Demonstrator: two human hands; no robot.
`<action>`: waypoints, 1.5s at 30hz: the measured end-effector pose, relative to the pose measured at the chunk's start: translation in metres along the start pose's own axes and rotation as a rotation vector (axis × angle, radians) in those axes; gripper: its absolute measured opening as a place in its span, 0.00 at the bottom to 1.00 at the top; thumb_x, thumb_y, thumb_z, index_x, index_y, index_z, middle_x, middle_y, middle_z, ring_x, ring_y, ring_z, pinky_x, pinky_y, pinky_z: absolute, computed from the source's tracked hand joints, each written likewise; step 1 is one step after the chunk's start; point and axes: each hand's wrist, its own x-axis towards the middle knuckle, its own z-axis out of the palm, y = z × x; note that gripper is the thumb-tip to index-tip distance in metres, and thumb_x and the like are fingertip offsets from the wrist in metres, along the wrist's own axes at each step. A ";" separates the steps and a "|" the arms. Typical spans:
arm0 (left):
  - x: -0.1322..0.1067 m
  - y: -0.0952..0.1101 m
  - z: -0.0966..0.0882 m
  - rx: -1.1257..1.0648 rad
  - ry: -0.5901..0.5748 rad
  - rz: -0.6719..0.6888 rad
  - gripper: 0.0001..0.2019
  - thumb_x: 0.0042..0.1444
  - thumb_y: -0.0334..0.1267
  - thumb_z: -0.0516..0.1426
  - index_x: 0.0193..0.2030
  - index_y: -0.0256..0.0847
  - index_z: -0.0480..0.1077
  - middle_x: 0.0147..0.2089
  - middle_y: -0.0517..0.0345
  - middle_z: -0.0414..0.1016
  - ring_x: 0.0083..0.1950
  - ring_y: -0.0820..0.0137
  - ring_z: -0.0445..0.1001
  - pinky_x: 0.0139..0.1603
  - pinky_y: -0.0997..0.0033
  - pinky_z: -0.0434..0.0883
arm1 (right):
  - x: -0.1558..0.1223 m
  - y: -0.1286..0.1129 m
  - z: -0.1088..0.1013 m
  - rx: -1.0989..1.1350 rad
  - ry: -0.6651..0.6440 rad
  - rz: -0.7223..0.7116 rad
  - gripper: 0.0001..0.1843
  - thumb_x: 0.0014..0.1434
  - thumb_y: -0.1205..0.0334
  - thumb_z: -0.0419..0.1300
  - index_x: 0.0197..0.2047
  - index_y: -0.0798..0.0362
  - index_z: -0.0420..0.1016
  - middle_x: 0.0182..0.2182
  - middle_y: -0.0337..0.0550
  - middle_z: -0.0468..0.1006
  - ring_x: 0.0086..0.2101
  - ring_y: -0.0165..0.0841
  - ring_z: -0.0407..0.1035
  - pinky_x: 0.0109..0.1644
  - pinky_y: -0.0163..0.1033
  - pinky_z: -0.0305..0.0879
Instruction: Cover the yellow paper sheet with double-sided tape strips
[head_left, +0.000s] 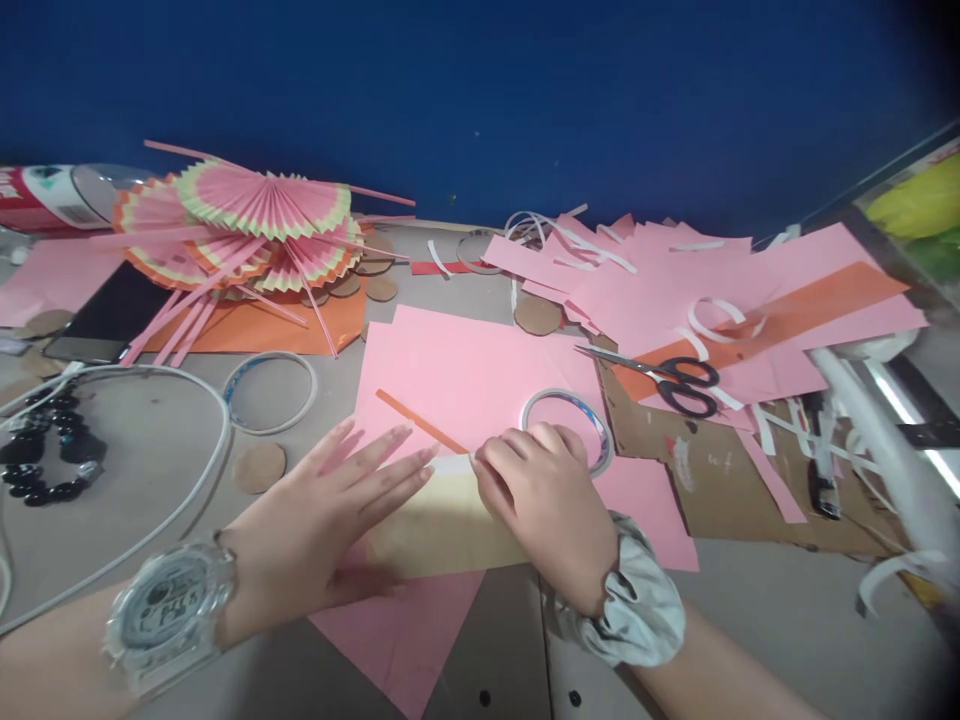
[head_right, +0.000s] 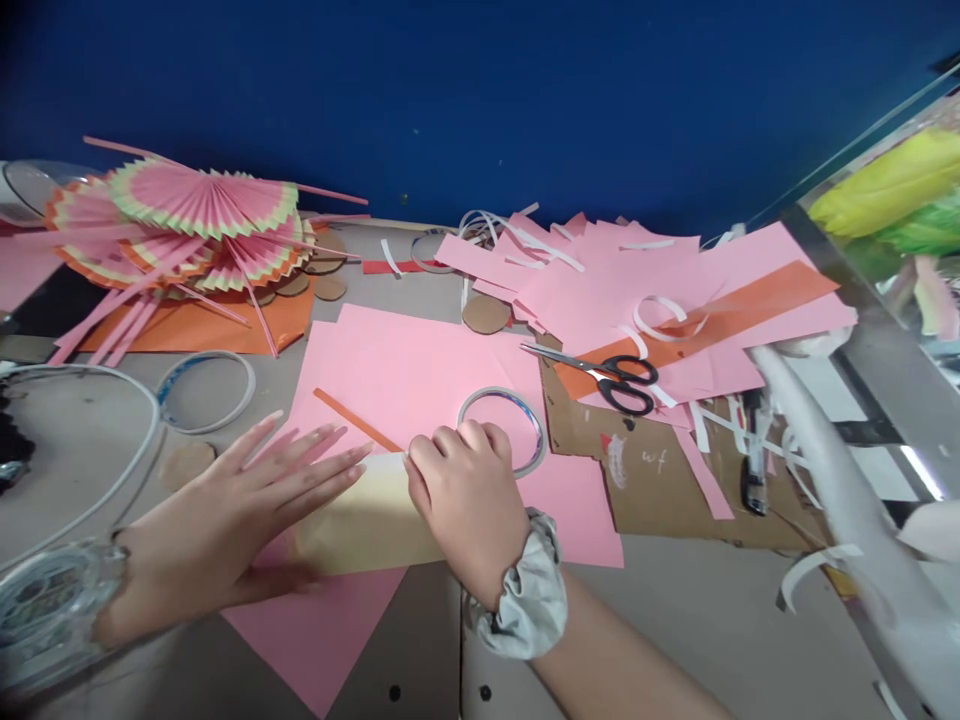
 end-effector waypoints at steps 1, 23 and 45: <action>-0.003 -0.002 0.000 0.002 0.003 0.001 0.35 0.54 0.62 0.50 0.64 0.47 0.55 0.66 0.64 0.56 0.68 0.62 0.49 0.68 0.57 0.31 | 0.000 0.000 0.000 0.002 0.000 0.000 0.10 0.63 0.62 0.50 0.30 0.51 0.67 0.28 0.39 0.70 0.33 0.34 0.57 0.43 0.42 0.48; -0.021 -0.008 0.006 0.049 0.077 -0.034 0.39 0.51 0.65 0.49 0.66 0.50 0.50 0.64 0.63 0.60 0.68 0.61 0.48 0.68 0.53 0.34 | 0.000 -0.001 0.001 0.011 0.015 0.003 0.09 0.61 0.63 0.51 0.29 0.51 0.67 0.28 0.38 0.69 0.33 0.34 0.56 0.42 0.41 0.48; 0.013 0.040 0.020 -0.005 0.086 0.017 0.35 0.61 0.57 0.43 0.66 0.31 0.49 0.69 0.50 0.47 0.69 0.61 0.42 0.68 0.58 0.34 | -0.002 -0.003 0.001 -0.005 -0.005 0.010 0.09 0.62 0.63 0.50 0.32 0.51 0.67 0.29 0.39 0.71 0.35 0.35 0.58 0.43 0.42 0.50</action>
